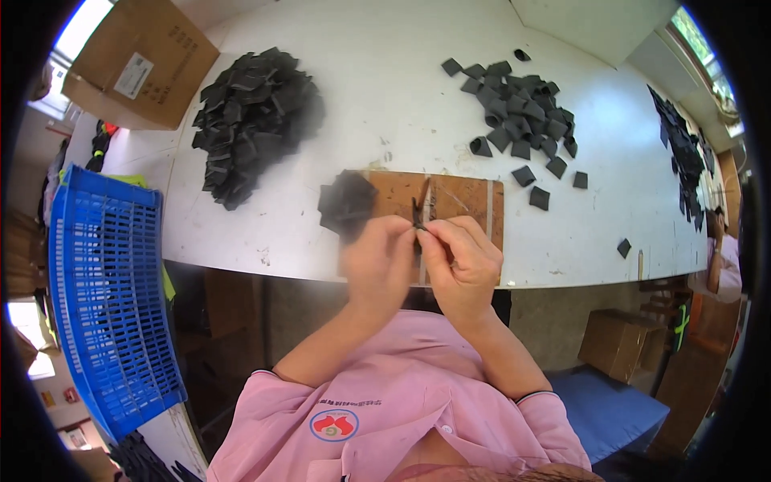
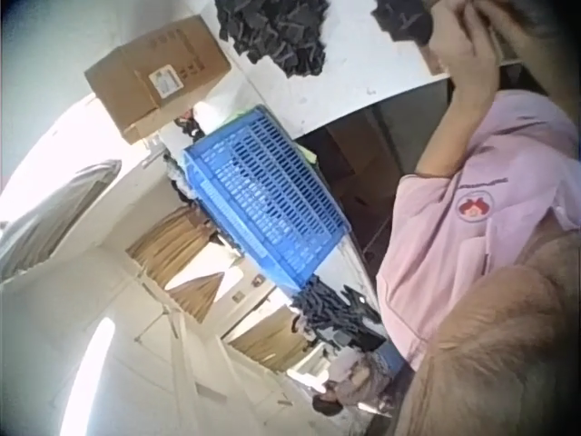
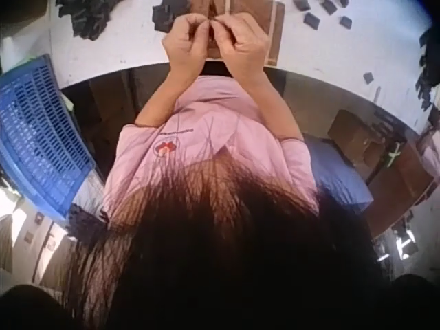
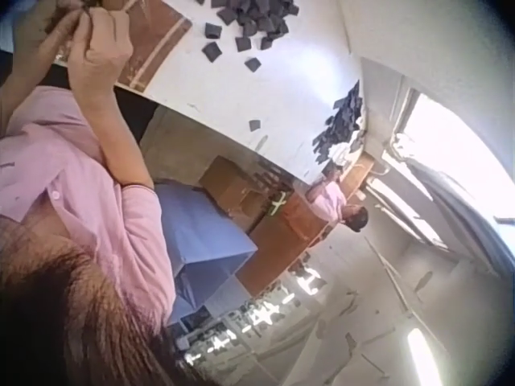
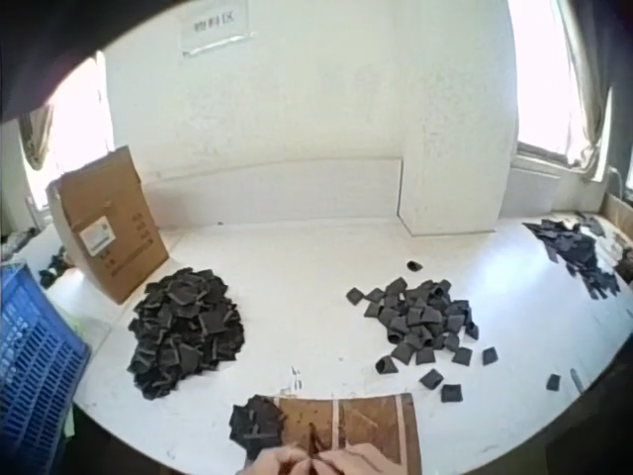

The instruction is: Cleaning and sorting small black plastic or rubber components at a workbench.

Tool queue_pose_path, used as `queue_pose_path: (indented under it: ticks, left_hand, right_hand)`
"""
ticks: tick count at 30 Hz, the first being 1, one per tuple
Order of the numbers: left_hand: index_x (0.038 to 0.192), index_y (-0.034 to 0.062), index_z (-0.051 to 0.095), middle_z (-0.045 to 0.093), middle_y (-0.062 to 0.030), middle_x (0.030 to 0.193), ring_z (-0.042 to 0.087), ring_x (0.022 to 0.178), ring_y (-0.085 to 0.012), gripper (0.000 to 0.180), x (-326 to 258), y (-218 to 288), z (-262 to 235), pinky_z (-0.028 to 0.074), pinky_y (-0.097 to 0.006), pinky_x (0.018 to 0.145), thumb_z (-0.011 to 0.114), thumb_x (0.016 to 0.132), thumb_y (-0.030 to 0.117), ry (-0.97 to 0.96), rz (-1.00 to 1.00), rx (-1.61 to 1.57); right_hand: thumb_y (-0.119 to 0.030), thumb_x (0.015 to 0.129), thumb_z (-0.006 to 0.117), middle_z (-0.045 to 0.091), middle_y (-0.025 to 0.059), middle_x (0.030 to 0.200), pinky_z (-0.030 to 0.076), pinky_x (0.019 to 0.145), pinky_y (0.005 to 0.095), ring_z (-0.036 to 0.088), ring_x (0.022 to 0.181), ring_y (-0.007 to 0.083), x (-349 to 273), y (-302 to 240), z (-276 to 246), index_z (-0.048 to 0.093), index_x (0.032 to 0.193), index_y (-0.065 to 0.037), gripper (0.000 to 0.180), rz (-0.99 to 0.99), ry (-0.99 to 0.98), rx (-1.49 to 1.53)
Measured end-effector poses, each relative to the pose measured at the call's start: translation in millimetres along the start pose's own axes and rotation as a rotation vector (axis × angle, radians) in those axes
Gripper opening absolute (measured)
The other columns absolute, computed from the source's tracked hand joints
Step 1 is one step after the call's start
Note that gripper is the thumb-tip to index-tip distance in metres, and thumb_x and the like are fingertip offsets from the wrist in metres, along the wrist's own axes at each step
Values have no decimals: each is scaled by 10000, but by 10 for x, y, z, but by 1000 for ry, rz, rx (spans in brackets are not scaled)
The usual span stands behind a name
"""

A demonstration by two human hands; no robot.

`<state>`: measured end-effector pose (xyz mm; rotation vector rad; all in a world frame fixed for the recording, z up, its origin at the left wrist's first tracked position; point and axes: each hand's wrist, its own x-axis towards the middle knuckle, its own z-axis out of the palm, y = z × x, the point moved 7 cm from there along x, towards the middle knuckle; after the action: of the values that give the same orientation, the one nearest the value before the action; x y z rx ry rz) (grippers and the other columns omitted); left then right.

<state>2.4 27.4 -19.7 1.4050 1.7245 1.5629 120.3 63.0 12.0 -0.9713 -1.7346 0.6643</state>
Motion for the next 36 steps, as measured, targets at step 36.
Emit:
queue_pose_path:
  ticks: [36]
  left_hand:
    - [1067,-24,485,578,-107,874,438,508,-52,257,486,72,98,346,-167,459,513,828,65,-175,-362,-921]
  right_hand:
    - [-250,862,522,444,-26,605,311,462,195,402,535,66,501,309,279,520,743,-25,254,535,-585,774]
